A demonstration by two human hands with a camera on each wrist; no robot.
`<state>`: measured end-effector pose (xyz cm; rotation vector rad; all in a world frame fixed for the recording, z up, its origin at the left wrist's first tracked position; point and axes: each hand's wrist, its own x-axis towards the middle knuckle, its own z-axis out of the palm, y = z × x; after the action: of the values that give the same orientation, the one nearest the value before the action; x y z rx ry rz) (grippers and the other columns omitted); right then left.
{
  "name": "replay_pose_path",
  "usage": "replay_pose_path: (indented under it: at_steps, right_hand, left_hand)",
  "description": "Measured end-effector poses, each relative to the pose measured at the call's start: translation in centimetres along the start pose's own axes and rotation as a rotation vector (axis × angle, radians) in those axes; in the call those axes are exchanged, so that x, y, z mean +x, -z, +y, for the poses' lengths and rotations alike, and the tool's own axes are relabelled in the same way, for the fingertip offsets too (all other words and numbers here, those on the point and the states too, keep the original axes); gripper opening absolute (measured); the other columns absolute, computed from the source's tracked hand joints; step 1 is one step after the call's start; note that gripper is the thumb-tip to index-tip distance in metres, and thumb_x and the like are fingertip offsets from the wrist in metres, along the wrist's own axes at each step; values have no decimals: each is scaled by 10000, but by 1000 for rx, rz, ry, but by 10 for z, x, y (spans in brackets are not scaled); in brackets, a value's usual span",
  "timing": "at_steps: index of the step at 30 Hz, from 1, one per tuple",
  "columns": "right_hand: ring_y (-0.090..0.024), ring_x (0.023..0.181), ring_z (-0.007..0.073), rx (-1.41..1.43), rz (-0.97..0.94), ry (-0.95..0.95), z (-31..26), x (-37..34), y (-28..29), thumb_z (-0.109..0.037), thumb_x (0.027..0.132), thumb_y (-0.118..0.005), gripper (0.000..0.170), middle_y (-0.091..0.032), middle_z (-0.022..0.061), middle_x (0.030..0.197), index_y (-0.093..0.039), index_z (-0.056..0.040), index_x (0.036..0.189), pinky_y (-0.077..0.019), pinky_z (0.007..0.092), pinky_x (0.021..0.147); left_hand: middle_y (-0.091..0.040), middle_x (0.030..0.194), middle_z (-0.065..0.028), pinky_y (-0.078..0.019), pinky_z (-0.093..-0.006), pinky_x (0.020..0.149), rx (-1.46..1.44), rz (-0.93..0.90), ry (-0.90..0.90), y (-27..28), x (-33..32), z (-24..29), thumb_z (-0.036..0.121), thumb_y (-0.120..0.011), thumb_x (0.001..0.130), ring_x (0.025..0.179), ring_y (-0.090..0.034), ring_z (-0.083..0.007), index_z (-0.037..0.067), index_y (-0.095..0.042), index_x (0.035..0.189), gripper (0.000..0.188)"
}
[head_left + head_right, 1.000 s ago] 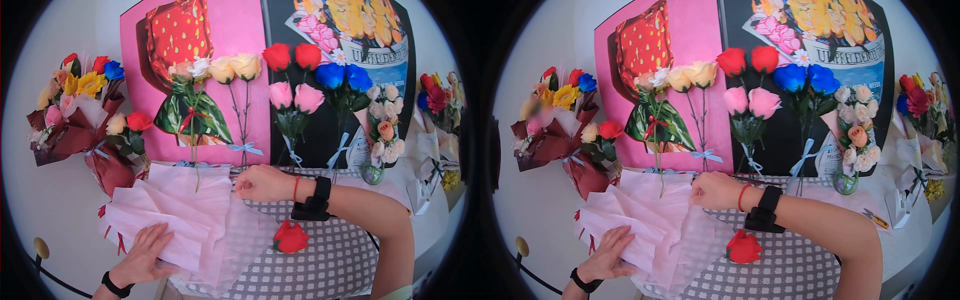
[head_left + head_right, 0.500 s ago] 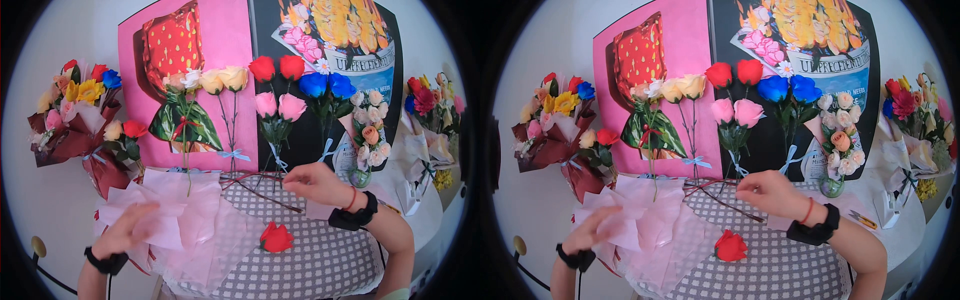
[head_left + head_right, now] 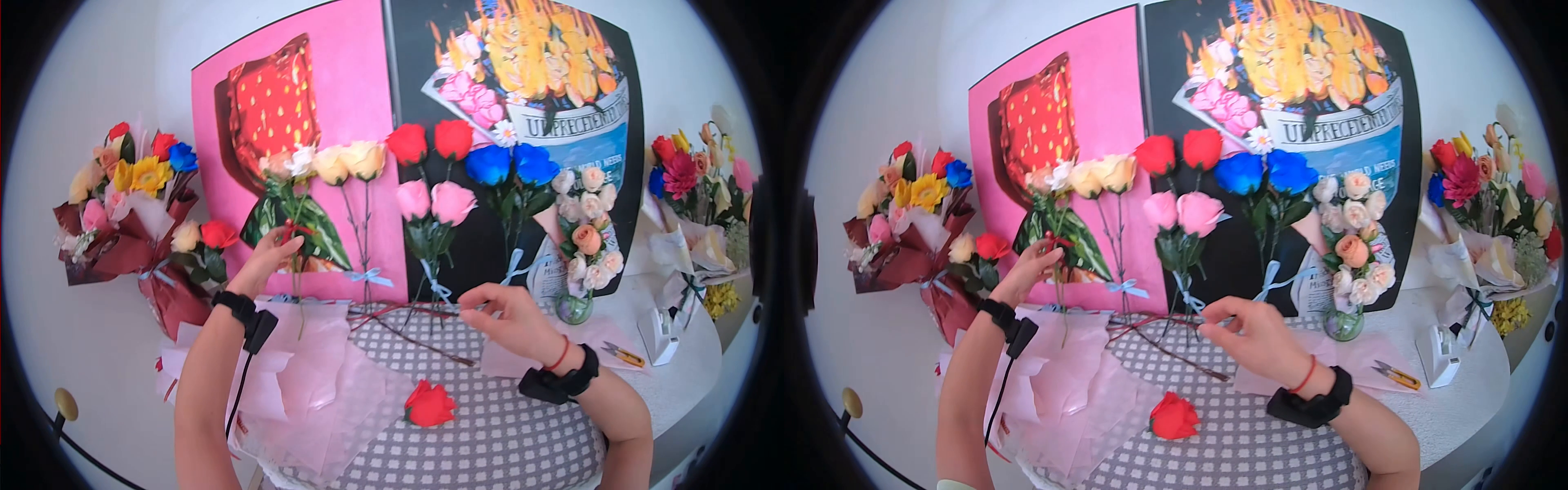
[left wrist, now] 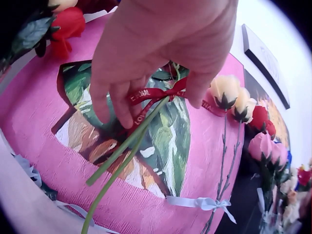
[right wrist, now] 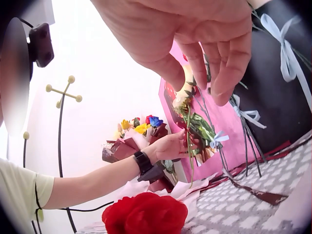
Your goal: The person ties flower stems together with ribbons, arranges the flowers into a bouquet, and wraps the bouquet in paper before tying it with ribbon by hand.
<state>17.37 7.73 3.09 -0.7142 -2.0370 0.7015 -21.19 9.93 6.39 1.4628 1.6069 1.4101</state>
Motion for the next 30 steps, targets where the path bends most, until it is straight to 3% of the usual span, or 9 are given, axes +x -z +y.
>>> replay_pose_path:
  at_steps: [3, 8, 14, 16, 20, 21, 25, 28, 30]
  right_hand:
    - [-577, 649, 122, 12, 17, -53, 5, 3, -7, -167, 753, -636, 257, -620, 84, 874, -587, -5, 946, -467, 256, 603]
    - [-570, 661, 110, 57, 136, -96, 22, 11, -26, -169, 758, -633, 307, -573, 89, 964, -548, 3, 997, -458, 249, 596]
    - [-548, 626, 111, 144, -26, -130, 11, 23, -41, -163, 773, -606, 179, -583, 69, 846, -603, -14, 872, -448, 249, 583]
    - [-563, 652, 150, -14, -93, 39, 5, 33, -51, -177, 767, -605, 183, -579, 73, 831, -609, -18, 859, -451, 268, 616]
    - [-569, 870, 248, 79, -99, 53, 14, 60, -90, -210, 750, -617, 285, -540, 155, 980, -575, -28, 966, -448, 335, 763]
    - [-522, 985, 313, 8, -60, 38, 13, 66, -98, -222, 744, -620, 446, -493, 218, 1074, -471, 2, 1099, -413, 373, 846]
    - [-471, 1036, 397, 137, 131, -125, 41, 100, -146, -219, 743, -616, 638, -455, 305, 1109, -287, 83, 1199, -371, 395, 897]
    - [-459, 1056, 396, 277, 79, -321, 50, 118, -158, -212, 741, -620, 653, -441, 314, 1120, -276, 88, 1209, -356, 401, 911]
    - [-528, 963, 375, 252, 151, -311, 53, 125, -165, -202, 757, -604, 498, -530, 286, 986, -401, 53, 1134, -401, 419, 823]
  left_hand:
    - [-558, 1002, -17, -394, -275, 780, -127, 20, -26, -4, 12, -14, 362, -477, 878, 911, -501, -120, 94, -478, 1141, 375]
    - [-587, 994, -28, -408, -267, 778, -228, -1, -114, -11, 19, -19, 308, -444, 906, 917, -513, -113, 85, -514, 1073, 288]
    - [-620, 900, -45, -417, -228, 770, -301, -49, -249, -11, 27, -24, 239, -449, 910, 839, -548, -93, 51, -540, 981, 221]
    - [-620, 903, -46, -415, -228, 780, -310, -15, -279, -14, 23, -20, 235, -448, 911, 843, -548, -93, 49, -539, 973, 216]
    - [-620, 907, -56, -408, -225, 799, -384, 68, -324, -20, 16, -15, 227, -445, 912, 856, -543, -90, 47, -536, 954, 205]
    - [-620, 907, -56, -408, -225, 799, -379, 69, -328, -20, 16, -15, 227, -445, 912, 856, -543, -90, 47, -536, 954, 205]
    - [-616, 903, -72, -435, -238, 773, -400, 122, -383, -18, 16, -19, 204, -441, 914, 830, -568, -113, 40, -510, 971, 187]
    - [-596, 857, -79, -484, -230, 653, -483, 81, -379, -15, 14, -18, 164, -449, 908, 731, -592, -133, 42, -473, 1022, 169]
    - [-590, 838, -83, -482, -231, 626, -489, 45, -384, -14, 10, -17, 150, -442, 909, 695, -587, -132, 41, -458, 1028, 162]
